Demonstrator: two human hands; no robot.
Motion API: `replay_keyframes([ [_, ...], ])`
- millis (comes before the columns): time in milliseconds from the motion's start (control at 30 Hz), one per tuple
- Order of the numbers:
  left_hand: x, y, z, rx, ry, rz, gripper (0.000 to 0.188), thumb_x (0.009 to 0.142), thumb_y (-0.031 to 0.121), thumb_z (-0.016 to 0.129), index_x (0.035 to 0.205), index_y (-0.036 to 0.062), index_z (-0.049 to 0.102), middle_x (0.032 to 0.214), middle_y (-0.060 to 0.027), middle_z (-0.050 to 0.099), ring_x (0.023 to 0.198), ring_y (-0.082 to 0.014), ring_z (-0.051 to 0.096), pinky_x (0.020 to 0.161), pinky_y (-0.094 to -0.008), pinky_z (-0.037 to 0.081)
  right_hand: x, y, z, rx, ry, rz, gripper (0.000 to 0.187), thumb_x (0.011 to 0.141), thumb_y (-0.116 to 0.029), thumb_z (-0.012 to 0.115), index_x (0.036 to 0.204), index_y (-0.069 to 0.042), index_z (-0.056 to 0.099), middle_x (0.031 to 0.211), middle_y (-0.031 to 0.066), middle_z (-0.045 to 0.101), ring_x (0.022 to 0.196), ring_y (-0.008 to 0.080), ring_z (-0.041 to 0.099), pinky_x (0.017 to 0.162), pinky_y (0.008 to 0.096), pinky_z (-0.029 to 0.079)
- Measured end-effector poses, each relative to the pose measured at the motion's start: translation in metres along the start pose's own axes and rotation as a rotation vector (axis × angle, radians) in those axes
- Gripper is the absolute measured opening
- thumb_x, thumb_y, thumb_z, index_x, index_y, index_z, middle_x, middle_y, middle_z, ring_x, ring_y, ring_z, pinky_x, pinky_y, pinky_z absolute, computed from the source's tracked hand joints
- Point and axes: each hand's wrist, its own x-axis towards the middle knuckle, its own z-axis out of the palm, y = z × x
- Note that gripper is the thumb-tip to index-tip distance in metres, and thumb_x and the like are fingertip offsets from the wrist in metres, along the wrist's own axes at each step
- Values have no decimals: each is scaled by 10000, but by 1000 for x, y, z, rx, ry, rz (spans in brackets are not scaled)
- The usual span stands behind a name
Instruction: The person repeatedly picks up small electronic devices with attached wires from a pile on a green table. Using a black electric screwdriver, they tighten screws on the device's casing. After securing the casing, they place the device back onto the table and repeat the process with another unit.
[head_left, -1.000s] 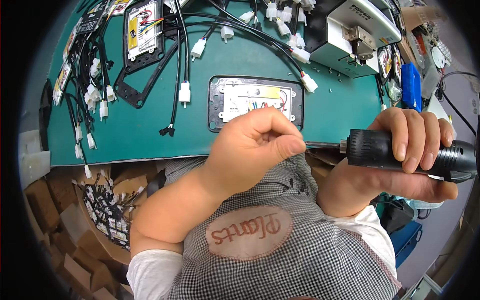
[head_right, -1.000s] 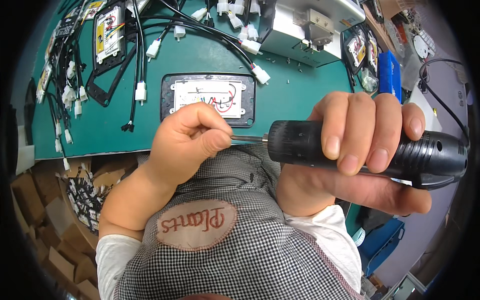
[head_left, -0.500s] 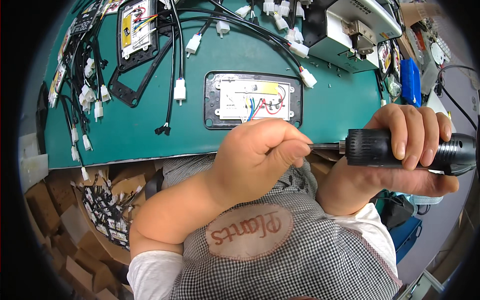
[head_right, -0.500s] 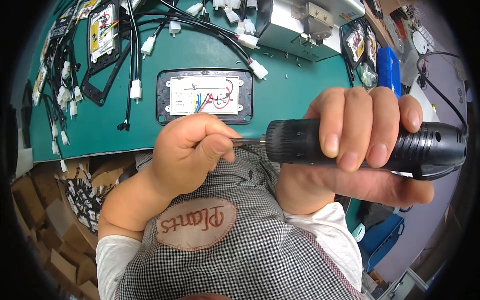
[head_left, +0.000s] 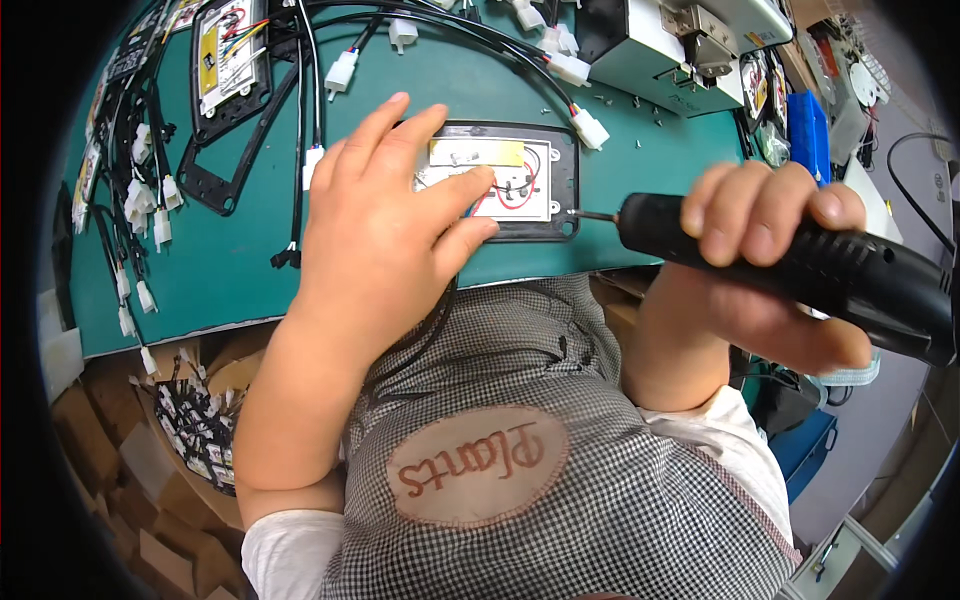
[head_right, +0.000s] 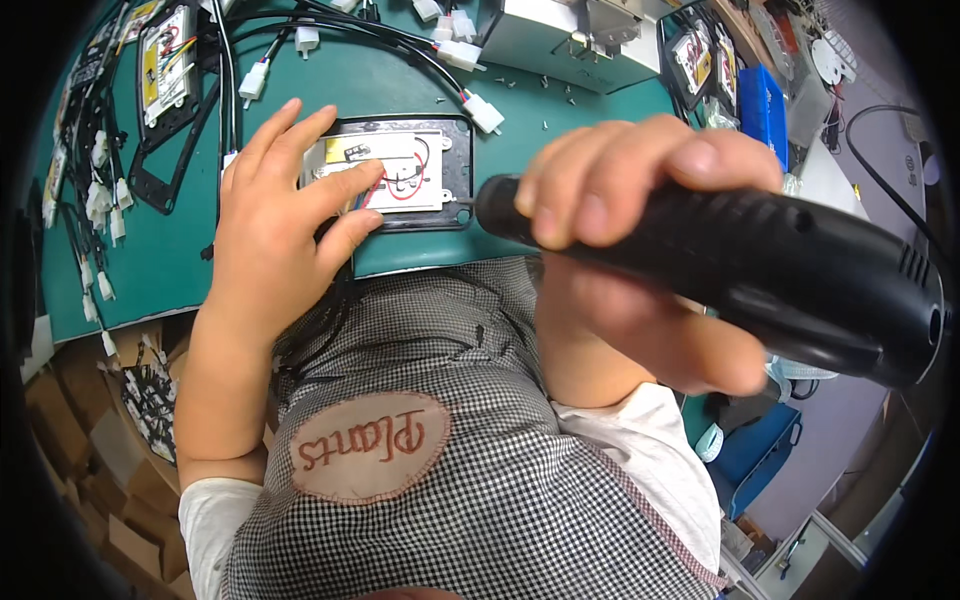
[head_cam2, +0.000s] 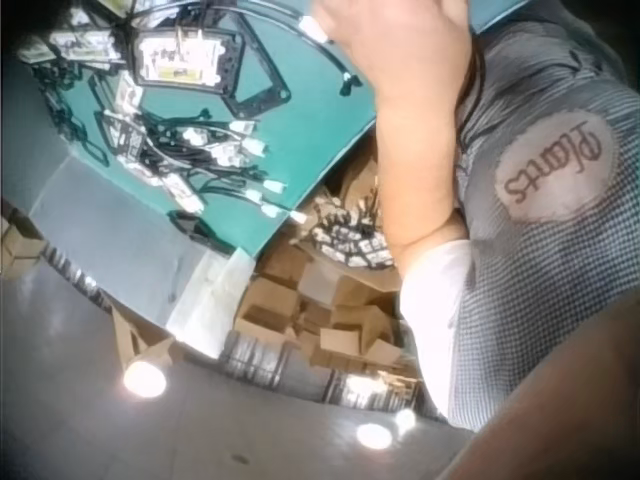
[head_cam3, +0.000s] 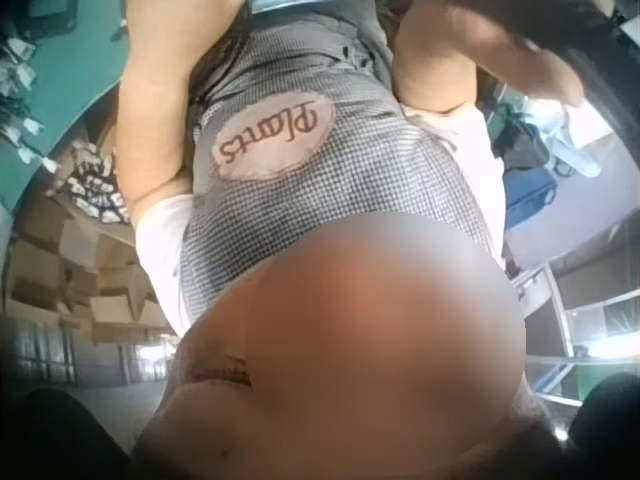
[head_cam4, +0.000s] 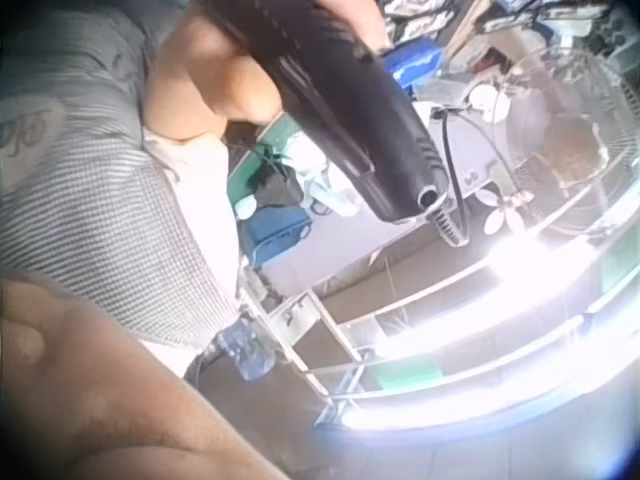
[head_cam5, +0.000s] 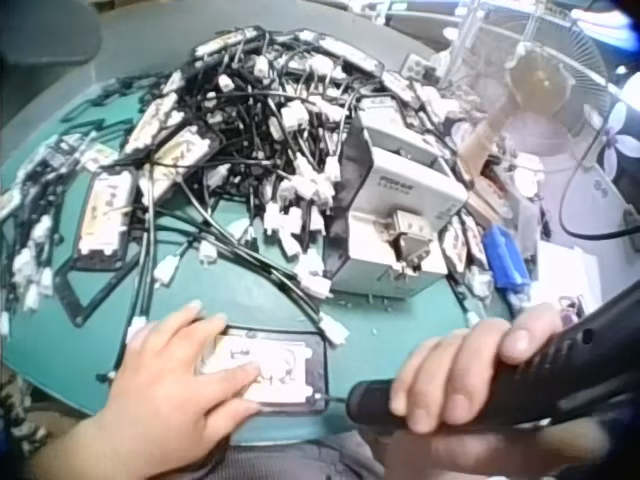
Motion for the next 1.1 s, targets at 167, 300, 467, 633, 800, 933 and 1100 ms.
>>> replay_keyframes([
  [167,0,-1,1,-34,-14,-16,351,670,254,792,1008,188,726,1287,-162,548,1243,-375,466,1031,-531,350,-5,20,-3,-28,-23,-7,827,790,-724,554,1200,-11,468,830,90,553,626,190,550,574,339,466],
  [300,1,-2,2,-59,-25,-26,368,651,250,801,1002,175,721,1281,-172,552,1227,-390,479,1026,-524,360,-2,25,2,-64,-2,51,816,765,-719,594,1156,-16,460,780,81,553,572,183,546,534,329,477],
  [467,0,-6,8,-116,21,-17,357,641,222,798,981,155,714,1249,-179,569,1189,-393,502,994,-486,392,7,35,3,-32,-112,110,810,743,-698,635,1141,-15,458,761,59,562,555,157,552,515,302,490],
  [633,2,-9,13,-144,93,6,339,632,223,796,956,157,718,1223,-187,579,1139,-398,529,960,-473,416,6,34,2,-19,-79,99,796,746,-696,631,1127,-17,462,744,59,557,539,157,547,501,299,487],
  [800,4,2,19,-109,122,-30,336,635,238,792,951,152,719,1210,-192,582,1117,-399,540,935,-478,427,1,23,-4,-64,196,39,790,762,-710,605,1109,-14,466,738,95,561,555,192,553,517,335,493],
  [933,7,9,21,-68,104,-62,340,654,254,784,970,146,719,1226,-189,577,1139,-392,529,956,-468,402,40,-11,-39,-160,284,-80,751,745,-769,548,1034,-77,590,746,67,573,577,198,562,555,348,482],
  [1100,9,11,20,-59,88,-49,353,651,254,788,978,141,718,1234,-186,574,1148,-390,524,965,-465,393,73,-20,-68,-199,377,-140,689,782,-775,484,988,-136,635,697,67,613,563,227,590,540,341,488],
])
